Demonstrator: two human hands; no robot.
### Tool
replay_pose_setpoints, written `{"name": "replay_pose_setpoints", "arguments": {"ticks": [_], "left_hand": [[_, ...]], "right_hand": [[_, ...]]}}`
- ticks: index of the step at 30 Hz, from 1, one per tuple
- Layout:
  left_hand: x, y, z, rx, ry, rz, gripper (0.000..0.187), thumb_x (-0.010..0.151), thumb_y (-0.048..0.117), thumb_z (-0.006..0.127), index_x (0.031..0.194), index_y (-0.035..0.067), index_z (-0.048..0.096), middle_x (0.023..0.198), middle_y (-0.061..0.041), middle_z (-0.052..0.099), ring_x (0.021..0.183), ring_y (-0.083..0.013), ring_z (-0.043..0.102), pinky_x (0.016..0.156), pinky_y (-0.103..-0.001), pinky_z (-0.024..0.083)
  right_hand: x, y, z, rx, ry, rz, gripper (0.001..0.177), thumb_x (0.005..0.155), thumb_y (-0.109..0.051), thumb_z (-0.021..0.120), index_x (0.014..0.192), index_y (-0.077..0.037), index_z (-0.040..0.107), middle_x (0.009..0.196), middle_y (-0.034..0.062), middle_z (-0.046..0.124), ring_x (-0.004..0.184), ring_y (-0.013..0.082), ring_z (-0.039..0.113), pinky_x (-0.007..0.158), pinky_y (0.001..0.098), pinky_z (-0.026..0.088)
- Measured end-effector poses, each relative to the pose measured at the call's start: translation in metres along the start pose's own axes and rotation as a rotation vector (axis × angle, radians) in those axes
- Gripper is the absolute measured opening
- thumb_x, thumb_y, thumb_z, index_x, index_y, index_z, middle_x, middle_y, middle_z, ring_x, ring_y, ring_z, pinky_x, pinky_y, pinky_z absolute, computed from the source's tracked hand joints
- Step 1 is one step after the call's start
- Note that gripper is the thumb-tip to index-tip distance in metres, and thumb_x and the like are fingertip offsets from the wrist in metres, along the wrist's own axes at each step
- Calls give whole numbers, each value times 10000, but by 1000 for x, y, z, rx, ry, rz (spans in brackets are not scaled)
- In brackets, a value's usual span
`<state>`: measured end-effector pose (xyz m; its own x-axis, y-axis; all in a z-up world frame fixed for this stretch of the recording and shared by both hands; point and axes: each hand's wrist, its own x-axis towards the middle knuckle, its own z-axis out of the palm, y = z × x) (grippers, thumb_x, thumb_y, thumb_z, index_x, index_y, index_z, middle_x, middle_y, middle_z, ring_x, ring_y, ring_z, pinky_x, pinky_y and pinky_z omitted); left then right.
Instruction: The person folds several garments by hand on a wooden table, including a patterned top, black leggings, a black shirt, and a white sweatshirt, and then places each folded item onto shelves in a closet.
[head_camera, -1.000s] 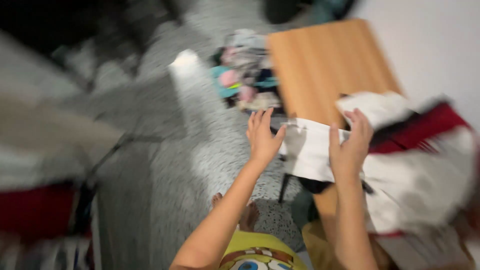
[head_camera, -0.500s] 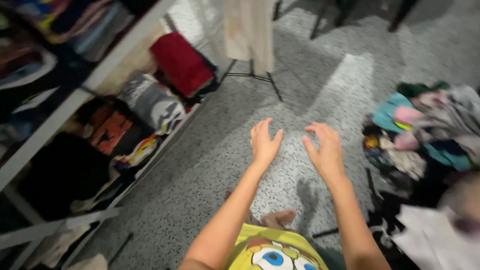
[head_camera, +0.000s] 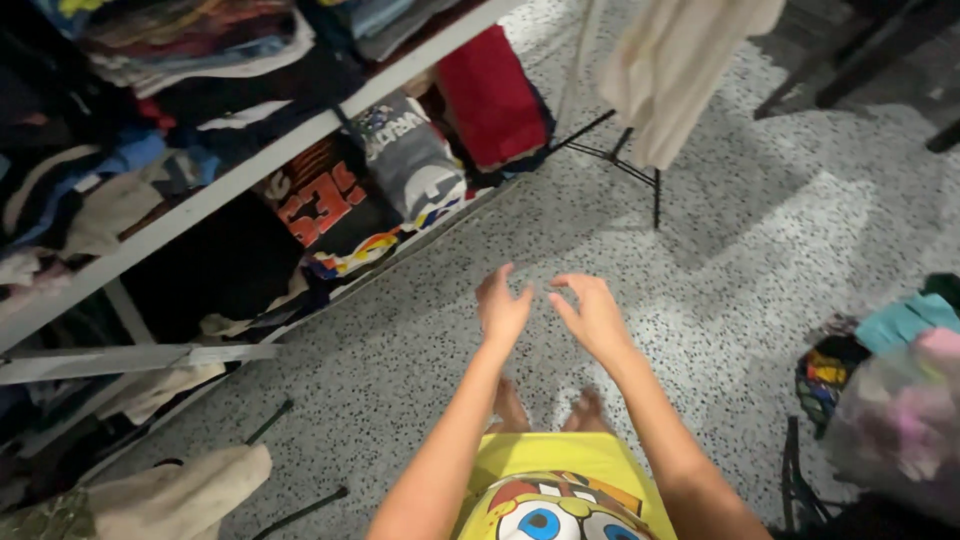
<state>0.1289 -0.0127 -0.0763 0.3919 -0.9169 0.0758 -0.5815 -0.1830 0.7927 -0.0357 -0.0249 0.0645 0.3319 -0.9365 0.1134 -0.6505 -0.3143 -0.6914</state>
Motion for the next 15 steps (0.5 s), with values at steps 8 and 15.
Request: {"name": "replay_pose_setpoints", "arguments": {"ticks": [8, 15], "left_hand": [[46, -53, -39, -6, 38, -173, 487, 839, 290, 739, 1256, 55, 647, 1251, -176, 672, 1209, -390, 566, 1046, -481, 426], [87, -88, -26, -24, 98, -367, 449, 858, 282, 743, 1242, 61, 668, 1263, -169, 674, 1197, -352, 609, 1010, -457, 482]], "right_hand": [[64, -5, 50, 61, -169, 66, 301, 852, -250, 724, 1089, -65, 739, 1072, 180, 744, 1061, 395, 648, 965, 455, 490], [133, 49, 104, 75, -281, 98, 324, 868, -283, 732, 1120, -79, 737, 1093, 163, 755, 1007, 355, 708, 876, 423, 537]]}}
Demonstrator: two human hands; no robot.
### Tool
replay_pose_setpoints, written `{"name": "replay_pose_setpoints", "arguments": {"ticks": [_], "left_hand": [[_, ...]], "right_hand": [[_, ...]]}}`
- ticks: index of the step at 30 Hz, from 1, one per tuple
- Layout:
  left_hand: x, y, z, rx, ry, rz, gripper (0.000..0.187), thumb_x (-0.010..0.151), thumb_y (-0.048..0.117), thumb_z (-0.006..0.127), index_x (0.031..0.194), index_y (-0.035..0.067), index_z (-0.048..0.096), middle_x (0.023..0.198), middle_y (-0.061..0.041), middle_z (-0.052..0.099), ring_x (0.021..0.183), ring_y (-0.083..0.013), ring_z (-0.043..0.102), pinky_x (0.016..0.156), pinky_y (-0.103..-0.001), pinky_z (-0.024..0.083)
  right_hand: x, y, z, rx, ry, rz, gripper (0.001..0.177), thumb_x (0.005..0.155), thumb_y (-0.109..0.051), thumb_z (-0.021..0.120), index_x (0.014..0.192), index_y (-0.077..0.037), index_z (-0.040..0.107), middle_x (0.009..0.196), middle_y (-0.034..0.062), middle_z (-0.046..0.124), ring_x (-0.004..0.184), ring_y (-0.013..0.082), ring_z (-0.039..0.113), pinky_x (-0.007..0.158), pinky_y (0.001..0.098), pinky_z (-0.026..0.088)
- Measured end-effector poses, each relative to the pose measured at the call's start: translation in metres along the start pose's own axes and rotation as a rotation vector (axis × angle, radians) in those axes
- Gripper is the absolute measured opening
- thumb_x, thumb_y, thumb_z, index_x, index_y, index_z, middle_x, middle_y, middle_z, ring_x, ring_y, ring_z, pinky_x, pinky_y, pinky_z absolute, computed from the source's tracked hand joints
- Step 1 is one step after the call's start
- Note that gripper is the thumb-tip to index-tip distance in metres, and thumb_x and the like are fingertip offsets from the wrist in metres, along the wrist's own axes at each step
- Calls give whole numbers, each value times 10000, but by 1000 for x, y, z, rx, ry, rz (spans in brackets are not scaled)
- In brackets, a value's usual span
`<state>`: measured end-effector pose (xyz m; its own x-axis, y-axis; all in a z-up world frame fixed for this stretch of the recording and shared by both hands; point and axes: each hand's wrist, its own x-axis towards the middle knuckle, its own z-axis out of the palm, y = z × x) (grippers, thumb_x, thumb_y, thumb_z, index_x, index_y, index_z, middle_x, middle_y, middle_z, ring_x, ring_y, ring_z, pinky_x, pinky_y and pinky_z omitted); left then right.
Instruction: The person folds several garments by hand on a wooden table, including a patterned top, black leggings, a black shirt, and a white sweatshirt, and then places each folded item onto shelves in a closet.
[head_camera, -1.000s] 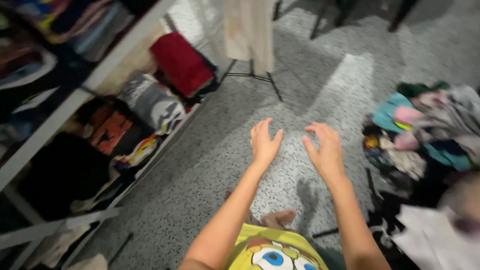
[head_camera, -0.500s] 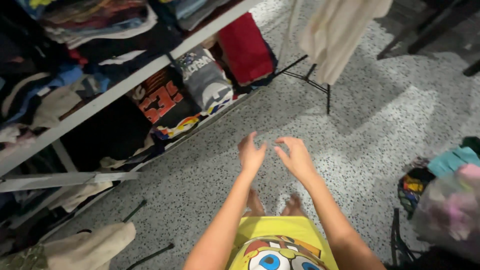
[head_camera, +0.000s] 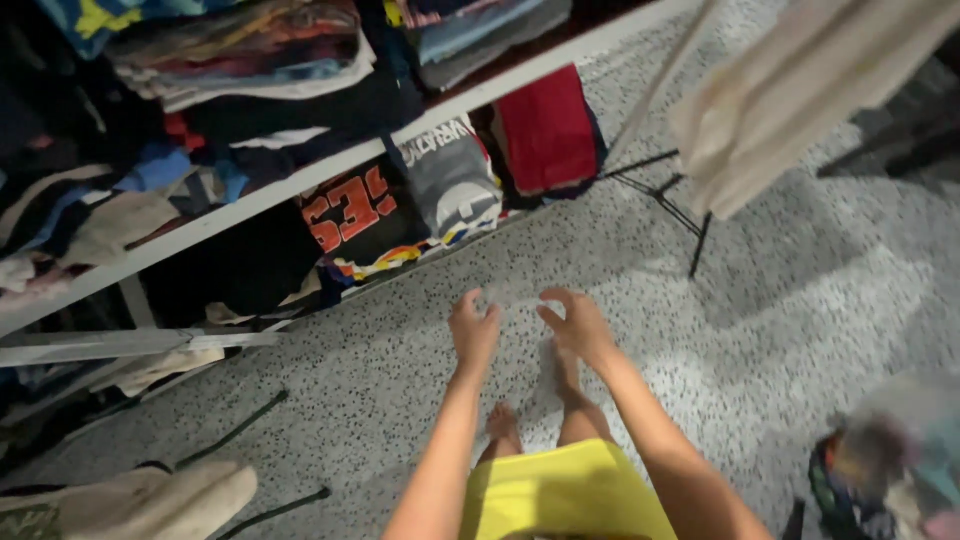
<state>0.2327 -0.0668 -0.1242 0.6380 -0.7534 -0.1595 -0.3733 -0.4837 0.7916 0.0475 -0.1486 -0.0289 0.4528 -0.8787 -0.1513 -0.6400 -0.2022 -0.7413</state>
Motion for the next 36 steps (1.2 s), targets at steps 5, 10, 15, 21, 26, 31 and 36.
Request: {"name": "replay_pose_setpoints", "arguments": {"ticks": [5, 10, 15, 21, 26, 31, 36], "left_hand": [[45, -2, 39, -26, 35, -232, 472, 867, 275, 728, 1286, 71, 652, 1318, -166, 638, 1220, -339, 600, 977, -447, 502], [80, -10, 90, -125, 106, -299, 504, 871, 255, 757, 1314, 45, 640, 1354, -202, 590, 1272, -370, 519, 1017, -471, 445], [118, -13, 126, -211, 205, -224, 524, 875, 276, 757, 1315, 21, 630, 1356, -203, 618, 1241, -358, 594, 1031, -450, 473], [155, -76, 168, -423, 234, -330, 546, 848, 246, 702, 1333, 24, 589, 1269, -174, 637, 1059, -372, 653, 888, -471, 519], [215, -208, 174, 465, 513, 213, 299, 972, 234, 691, 1208, 56, 649, 1238, -158, 680, 1148, -344, 637, 988, -446, 504], [279, -248, 119, -536, 876, -372, 490, 897, 198, 776, 1306, 65, 541, 1114, -101, 634, 987, -279, 610, 860, -424, 493], [318, -256, 65, -1292, 1062, -536, 646, 811, 178, 841, 1355, 128, 496, 896, -123, 627, 708, -261, 555, 612, -416, 450]], "right_hand": [[72, 66, 30, 22, -89, -26, 330, 860, -255, 739, 1135, -74, 723, 1127, 153, 753, 1048, 356, 702, 894, 427, 537], [126, 85, 31, 34, -199, -35, 309, 890, -233, 709, 1152, -70, 714, 1115, 163, 750, 1052, 367, 701, 895, 429, 540], [175, 88, 35, 25, -255, -110, 312, 907, -235, 705, 1175, -74, 718, 1142, 170, 745, 1068, 370, 696, 905, 426, 539], [221, 117, 87, 1, -310, -134, 374, 905, -254, 688, 1233, -75, 670, 1231, 159, 708, 1152, 369, 645, 967, 446, 503], [241, 140, 158, -16, -309, -346, 351, 926, -269, 675, 1224, -83, 687, 1228, 155, 715, 1161, 369, 640, 1009, 447, 481], [258, 125, 210, 39, -439, -332, 359, 935, -252, 647, 1240, -64, 661, 1241, 157, 711, 1171, 366, 638, 992, 444, 485], [282, 97, 264, -16, -538, -171, 397, 938, -299, 662, 1267, -78, 638, 1190, 160, 712, 1109, 341, 668, 934, 419, 515]]}}
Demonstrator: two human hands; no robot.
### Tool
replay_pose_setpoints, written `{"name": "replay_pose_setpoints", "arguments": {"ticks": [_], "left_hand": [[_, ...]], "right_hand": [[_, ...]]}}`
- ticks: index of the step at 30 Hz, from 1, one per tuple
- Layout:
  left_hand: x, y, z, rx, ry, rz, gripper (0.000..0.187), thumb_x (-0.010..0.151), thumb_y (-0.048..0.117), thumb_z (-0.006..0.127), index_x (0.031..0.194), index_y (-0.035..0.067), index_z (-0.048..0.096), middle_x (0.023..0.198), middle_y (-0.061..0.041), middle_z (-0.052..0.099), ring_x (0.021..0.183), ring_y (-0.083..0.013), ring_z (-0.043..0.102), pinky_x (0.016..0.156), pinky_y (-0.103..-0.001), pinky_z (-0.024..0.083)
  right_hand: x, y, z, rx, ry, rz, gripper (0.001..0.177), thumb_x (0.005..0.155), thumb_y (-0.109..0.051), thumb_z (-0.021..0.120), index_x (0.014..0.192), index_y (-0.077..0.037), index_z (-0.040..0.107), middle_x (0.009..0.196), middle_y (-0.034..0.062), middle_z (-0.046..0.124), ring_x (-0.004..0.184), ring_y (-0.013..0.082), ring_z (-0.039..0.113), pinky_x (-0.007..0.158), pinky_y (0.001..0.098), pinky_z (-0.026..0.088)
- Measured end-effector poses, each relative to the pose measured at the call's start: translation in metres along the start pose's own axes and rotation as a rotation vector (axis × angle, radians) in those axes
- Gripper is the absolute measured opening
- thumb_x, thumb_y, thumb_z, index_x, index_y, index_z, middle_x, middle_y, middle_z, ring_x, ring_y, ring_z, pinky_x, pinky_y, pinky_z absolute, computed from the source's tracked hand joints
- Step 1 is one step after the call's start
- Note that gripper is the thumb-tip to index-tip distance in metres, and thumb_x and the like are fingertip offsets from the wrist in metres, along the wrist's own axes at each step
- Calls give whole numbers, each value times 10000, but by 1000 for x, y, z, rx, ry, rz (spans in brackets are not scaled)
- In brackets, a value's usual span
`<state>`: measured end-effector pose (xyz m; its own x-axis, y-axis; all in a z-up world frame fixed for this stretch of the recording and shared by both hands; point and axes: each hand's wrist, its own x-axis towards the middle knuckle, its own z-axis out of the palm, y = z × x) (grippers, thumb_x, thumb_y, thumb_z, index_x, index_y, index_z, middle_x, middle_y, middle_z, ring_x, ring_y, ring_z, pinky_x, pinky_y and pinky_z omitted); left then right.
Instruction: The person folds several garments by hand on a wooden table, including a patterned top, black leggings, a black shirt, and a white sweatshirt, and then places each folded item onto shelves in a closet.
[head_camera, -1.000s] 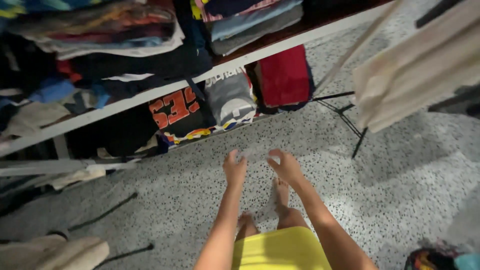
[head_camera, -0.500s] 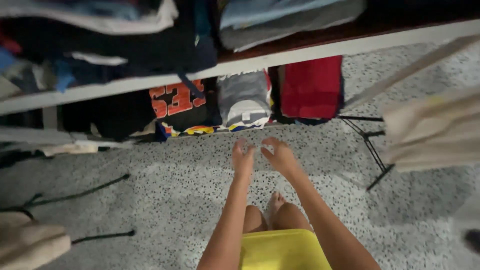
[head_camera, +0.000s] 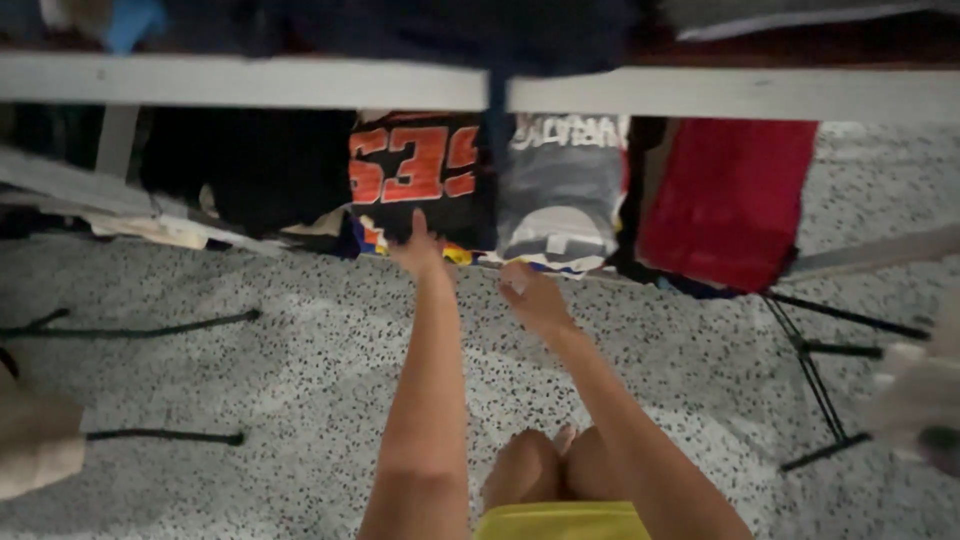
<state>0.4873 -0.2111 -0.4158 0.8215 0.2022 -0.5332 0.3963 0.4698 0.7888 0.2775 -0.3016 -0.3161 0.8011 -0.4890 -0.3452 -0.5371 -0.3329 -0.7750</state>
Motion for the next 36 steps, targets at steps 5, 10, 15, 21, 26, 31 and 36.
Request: {"name": "replay_pose_setpoints", "arguments": {"ticks": [5, 10, 15, 21, 26, 31, 36], "left_hand": [[55, -3, 12, 384, -17, 233, 444, 903, 258, 892, 1153, -52, 694, 981, -128, 741, 753, -243, 674, 609, -319, 497], [57, 8, 24, 229, 104, 82, 280, 737, -23, 774, 931, 23, 577, 886, -83, 656, 717, -264, 679, 534, -360, 603], [70, 16, -9, -49, -339, -252, 194, 745, -86, 686, 877, 10, 583, 833, -125, 634, 720, -273, 658, 584, -358, 569], [-63, 73, -66, -2, -816, -324, 317, 813, -26, 642, 1129, -2, 645, 1007, -132, 716, 855, -244, 701, 758, -380, 587], [-168, 95, -142, 411, -967, -377, 445, 804, -58, 642, 1248, -32, 661, 1069, -91, 720, 956, -202, 694, 803, -359, 588], [-202, 129, -212, 301, -816, -474, 418, 855, 33, 642, 1273, 43, 659, 1077, -78, 700, 920, -194, 652, 797, -359, 545], [-270, 185, -174, 215, -578, -566, 468, 963, 422, 527, 1292, 103, 620, 1131, -50, 700, 978, -199, 642, 813, -400, 535]], "right_hand": [[37, 12, 28, 73, 35, -213, 278, 949, -244, 651, 1151, -61, 705, 1145, 120, 756, 1096, 280, 707, 950, 388, 522], [54, 22, 50, 228, 3, -203, 299, 942, -268, 670, 1149, -54, 694, 1125, 102, 764, 1071, 233, 729, 928, 360, 550], [41, -1, 43, 164, -23, -46, 368, 925, -355, 670, 1178, -91, 712, 1115, 58, 773, 1058, 198, 735, 924, 359, 557], [19, -44, 26, 1267, -287, 423, 516, 916, -510, 559, 1329, -204, 606, 1257, 36, 707, 1161, 245, 652, 955, 541, 518], [-9, -51, 28, 1674, -275, 433, 518, 960, -331, 674, 1374, -39, 564, 1299, 130, 695, 1207, 307, 651, 1062, 484, 517], [-97, -81, -4, 1537, -94, 343, 387, 939, -189, 702, 1292, -63, 606, 1208, 95, 722, 1101, 257, 699, 957, 420, 569], [-201, -131, -64, 1529, 134, 297, 240, 952, -158, 698, 1159, -42, 656, 1018, 117, 742, 884, 242, 733, 797, 387, 611]]}}
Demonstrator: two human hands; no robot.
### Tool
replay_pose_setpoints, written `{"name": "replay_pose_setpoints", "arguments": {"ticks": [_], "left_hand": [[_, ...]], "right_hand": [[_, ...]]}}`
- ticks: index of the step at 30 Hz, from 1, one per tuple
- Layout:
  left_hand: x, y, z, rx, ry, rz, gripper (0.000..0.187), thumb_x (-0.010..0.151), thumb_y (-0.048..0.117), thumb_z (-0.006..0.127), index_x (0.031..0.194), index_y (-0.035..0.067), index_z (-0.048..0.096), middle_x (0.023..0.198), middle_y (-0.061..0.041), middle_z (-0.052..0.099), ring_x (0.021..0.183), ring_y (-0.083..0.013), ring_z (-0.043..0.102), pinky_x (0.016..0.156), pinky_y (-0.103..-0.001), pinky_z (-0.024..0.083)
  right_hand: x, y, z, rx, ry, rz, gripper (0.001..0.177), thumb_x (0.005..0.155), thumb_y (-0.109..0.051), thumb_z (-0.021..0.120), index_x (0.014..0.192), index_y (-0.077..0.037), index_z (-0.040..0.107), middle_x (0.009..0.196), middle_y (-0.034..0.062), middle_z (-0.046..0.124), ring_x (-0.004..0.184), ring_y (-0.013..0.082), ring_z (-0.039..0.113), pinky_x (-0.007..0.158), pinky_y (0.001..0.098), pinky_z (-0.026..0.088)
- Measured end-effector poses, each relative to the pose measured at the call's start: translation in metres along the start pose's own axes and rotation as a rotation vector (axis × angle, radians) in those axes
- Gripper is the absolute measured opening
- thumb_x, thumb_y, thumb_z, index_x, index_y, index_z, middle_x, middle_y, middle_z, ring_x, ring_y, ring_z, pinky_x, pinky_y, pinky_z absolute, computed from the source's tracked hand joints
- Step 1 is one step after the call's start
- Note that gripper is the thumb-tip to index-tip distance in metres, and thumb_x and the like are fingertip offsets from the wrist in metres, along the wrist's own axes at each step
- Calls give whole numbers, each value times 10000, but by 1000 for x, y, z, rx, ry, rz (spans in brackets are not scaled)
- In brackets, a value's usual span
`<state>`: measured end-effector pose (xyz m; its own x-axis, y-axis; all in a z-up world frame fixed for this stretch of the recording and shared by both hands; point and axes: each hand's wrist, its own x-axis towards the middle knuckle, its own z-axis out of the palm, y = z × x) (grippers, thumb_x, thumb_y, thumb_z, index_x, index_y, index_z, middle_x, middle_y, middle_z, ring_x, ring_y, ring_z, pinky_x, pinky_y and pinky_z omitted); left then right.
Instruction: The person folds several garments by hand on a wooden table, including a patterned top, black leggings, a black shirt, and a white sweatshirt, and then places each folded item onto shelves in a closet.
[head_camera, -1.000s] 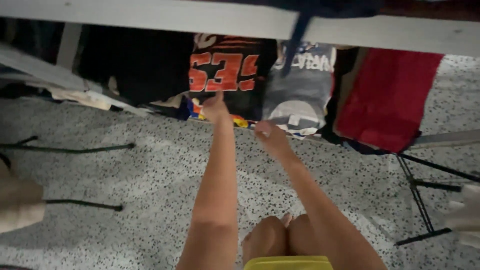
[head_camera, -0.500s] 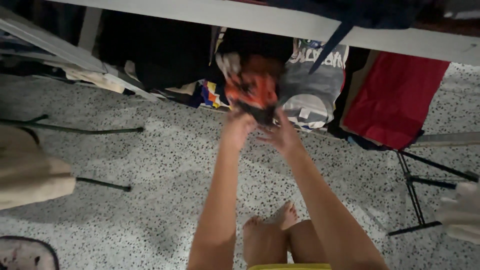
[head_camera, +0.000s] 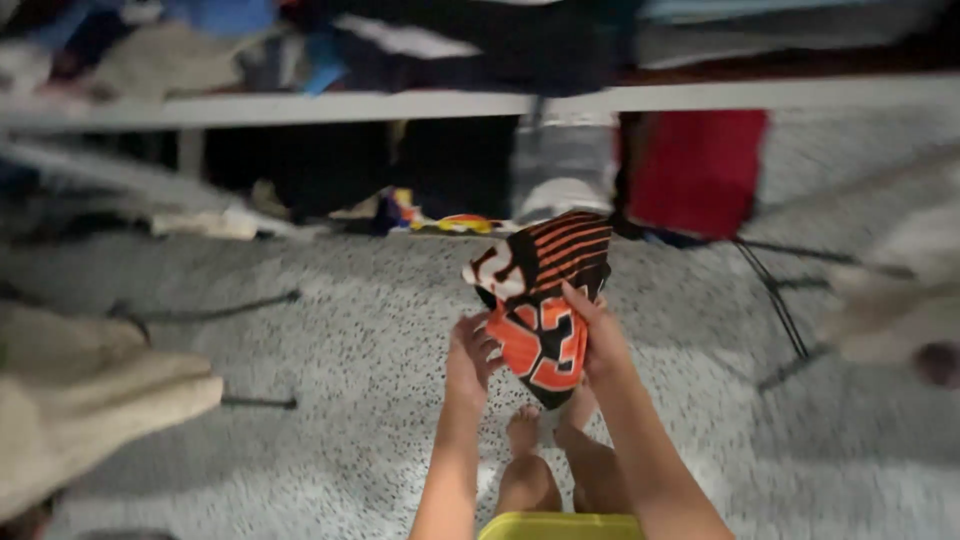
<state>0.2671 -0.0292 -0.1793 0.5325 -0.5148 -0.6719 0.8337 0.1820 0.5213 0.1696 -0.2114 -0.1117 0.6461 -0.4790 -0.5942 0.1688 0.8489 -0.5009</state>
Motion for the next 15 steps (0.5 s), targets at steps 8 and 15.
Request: {"name": "replay_pose_setpoints", "arguments": {"ticks": [8, 15], "left_hand": [[-149, -2, 191, 151, -429, -87, 540, 982, 262, 590, 1479, 84, 478, 1419, -70, 598, 1291, -227, 585, 1042, -370, 498], [-239, -91, 252, 498, -701, -332, 710, 858, 79, 641, 1518, 117, 382, 1357, -89, 607, 1187, -227, 638, 952, -362, 557]], "right_hand": [[-194, -52, -38, 192, 257, -350, 258, 926, -101, 690, 1174, -40, 650, 1041, 79, 754, 891, 192, 744, 800, 352, 609], [-343, -61, -105, 346, 432, -723, 368, 919, -104, 700, 1271, -49, 607, 1136, 72, 737, 989, 197, 734, 859, 370, 603]]}}
